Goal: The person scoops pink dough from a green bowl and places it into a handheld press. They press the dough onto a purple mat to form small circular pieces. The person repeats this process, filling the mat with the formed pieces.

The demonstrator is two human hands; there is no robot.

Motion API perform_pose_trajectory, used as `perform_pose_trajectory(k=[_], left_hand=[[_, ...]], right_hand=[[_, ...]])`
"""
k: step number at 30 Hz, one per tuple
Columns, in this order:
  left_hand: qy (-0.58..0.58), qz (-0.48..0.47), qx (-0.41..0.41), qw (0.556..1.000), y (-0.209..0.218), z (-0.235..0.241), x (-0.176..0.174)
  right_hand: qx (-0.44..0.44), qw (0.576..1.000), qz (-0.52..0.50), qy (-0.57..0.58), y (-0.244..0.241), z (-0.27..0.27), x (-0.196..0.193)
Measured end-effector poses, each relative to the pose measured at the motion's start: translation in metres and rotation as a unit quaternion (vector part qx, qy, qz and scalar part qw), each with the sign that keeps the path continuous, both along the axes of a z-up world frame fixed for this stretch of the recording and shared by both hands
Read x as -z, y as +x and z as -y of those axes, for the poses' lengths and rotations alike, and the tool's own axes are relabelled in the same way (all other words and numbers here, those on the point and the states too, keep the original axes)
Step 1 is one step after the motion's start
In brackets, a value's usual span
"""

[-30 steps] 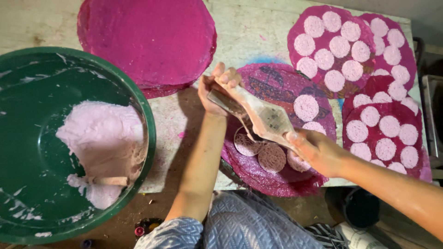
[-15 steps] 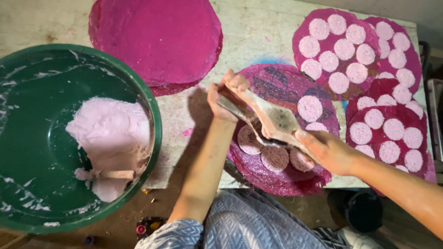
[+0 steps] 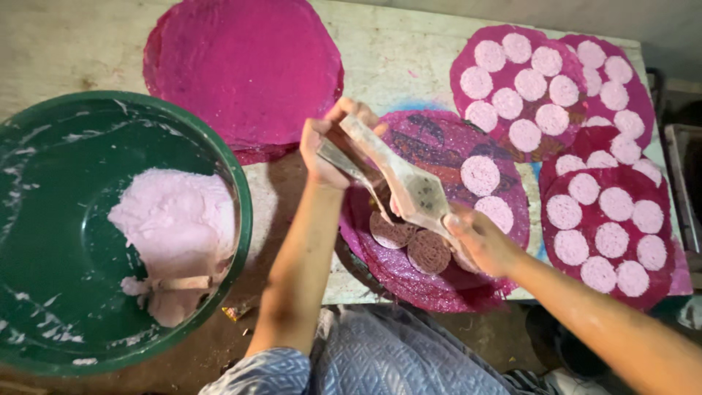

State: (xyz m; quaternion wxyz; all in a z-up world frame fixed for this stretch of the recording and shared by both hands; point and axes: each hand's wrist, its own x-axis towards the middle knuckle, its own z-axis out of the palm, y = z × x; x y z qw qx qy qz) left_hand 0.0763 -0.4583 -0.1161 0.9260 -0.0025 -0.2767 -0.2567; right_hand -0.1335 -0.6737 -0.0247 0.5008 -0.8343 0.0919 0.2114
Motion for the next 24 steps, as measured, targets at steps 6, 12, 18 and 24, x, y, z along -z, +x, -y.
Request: perform_pose_trajectory(k=[6, 12, 18, 24], left_hand=[[0.633, 0.043, -0.118, 0.764, -0.063, -0.028, -0.006], [0.702, 0.423, -0.203, 0.537, -0.138, -0.031, 0.002], [0.732, 0.430, -0.219, 0.480, -0.138, -0.027, 0.002], [0.689, 0.404, -0.218, 0.561, -0.135, -0.021, -0.009]], right_hand=[[0.058, 0.973, 0.127, 0.182, -0.046, 0.004, -0.003], [0.188, 0.902, 0.279, 0.272, -0.073, -0.012, -0.005], [0.265, 0.849, 0.317, 0.328, -0.099, 0.001, 0.027], [0.331, 0.828, 0.317, 0.323, -0.125, 0.020, 0.049]])
